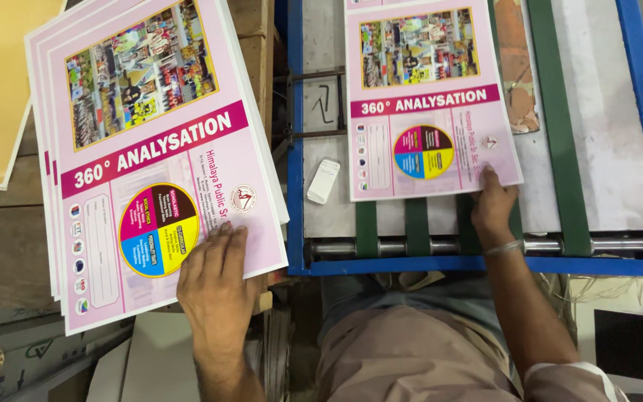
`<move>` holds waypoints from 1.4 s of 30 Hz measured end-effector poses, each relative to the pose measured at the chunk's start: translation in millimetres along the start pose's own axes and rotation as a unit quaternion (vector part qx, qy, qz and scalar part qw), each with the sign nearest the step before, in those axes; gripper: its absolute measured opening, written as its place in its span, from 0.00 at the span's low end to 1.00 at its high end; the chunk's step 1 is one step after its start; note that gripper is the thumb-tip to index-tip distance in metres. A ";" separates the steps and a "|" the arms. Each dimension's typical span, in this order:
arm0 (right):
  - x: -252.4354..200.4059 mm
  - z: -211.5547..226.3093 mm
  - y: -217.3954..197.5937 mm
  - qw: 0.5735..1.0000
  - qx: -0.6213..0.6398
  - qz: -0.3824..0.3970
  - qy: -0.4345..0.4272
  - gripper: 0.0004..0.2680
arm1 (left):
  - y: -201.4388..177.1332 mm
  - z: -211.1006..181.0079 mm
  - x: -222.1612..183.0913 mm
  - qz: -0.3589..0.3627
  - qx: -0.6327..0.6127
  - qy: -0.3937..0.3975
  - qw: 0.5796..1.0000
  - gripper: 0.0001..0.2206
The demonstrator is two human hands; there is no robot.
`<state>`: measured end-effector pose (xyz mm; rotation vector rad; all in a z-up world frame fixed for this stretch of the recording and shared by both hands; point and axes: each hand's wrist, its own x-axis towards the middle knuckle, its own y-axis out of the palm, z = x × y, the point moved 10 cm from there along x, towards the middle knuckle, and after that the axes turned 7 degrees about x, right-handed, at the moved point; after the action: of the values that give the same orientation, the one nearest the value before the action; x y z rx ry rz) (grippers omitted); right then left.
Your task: The person repeatedly picks up printed sheets from a stack on the left and places them onto a blue-framed roller conveyor on the right. The sheets are titled '360° ANALYSATION' and feature colorful graphics. The person maintains a steady rhythm, moving sheets one by one throughout the clip.
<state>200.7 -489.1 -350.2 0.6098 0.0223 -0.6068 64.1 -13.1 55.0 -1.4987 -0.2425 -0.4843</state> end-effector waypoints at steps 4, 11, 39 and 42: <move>-1.0 -13.3 17.5 0.992 0.009 0.067 0.109 0.13 | -6.2 16.8 0.7 0.034 -0.044 0.006 0.998 0.26; -78.9 19.1 67.7 0.976 -0.052 0.104 0.184 0.18 | -49.9 66.0 -2.7 -0.106 -0.159 -0.097 0.977 0.20; -77.1 84.8 2.5 1.000 -0.023 -0.003 -0.016 0.15 | -1.1 2.3 7.5 -0.002 0.030 0.001 1.000 0.14; -110.3 70.1 -34.4 0.998 -0.064 -0.019 -0.006 0.14 | -12.5 0.3 5.5 -0.055 0.032 0.001 0.998 0.15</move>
<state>80.1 -491.4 -289.3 0.4814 0.0604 -0.6400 63.4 -13.7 68.6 -1.4280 -0.3372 -0.5608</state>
